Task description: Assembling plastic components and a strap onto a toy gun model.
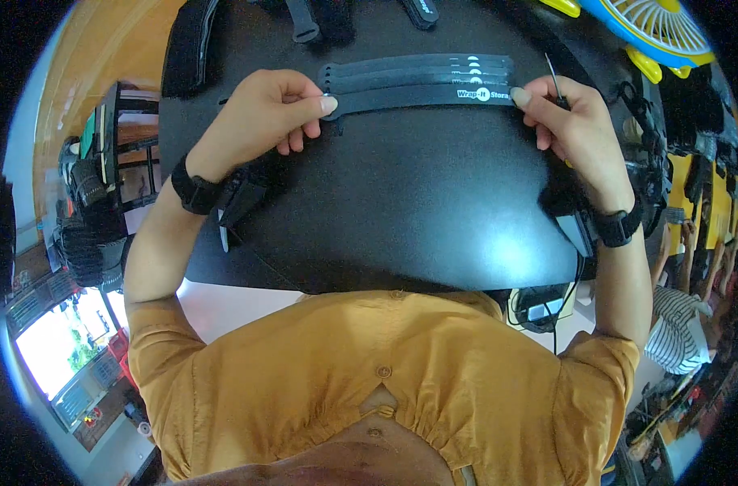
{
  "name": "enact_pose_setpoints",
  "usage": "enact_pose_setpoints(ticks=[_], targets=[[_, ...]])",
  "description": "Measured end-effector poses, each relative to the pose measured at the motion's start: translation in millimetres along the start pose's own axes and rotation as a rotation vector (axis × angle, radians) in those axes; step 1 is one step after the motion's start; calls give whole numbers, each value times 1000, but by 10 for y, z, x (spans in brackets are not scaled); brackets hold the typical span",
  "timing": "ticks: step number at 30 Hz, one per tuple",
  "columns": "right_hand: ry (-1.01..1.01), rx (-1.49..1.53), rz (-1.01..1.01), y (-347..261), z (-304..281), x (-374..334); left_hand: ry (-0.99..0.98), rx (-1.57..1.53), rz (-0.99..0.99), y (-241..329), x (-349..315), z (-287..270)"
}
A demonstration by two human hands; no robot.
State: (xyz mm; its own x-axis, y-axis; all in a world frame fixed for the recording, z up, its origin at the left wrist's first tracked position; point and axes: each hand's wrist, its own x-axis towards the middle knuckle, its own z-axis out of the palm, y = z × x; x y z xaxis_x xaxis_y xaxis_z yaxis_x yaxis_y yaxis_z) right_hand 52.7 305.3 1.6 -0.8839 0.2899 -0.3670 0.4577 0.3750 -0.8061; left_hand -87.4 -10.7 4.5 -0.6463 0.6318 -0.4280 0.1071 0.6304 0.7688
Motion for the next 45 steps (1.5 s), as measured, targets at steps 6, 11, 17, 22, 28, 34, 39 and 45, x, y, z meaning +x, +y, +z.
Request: enact_pose_setpoints(ticks=[6,11,17,22,28,34,39,45], targets=[[-21,18,15,39,8,29,17,-48,-57,-24,37,5],[-15,14,30,25,6,24,11,-76,-107,-1,57,-8],[20,-15,39,-28,45,37,45,-104,-150,-2,55,11],[16,-21,44,20,37,73,18,-78,-201,32,76,-10],[23,-24,79,-18,41,85,20,-110,-218,40,78,1],[42,-70,92,-72,43,96,38,-74,-229,58,109,16],[33,-95,18,-10,40,122,74,-31,-221,87,110,42],[43,-160,-8,-59,57,116,93,29,-166,96,52,34]])
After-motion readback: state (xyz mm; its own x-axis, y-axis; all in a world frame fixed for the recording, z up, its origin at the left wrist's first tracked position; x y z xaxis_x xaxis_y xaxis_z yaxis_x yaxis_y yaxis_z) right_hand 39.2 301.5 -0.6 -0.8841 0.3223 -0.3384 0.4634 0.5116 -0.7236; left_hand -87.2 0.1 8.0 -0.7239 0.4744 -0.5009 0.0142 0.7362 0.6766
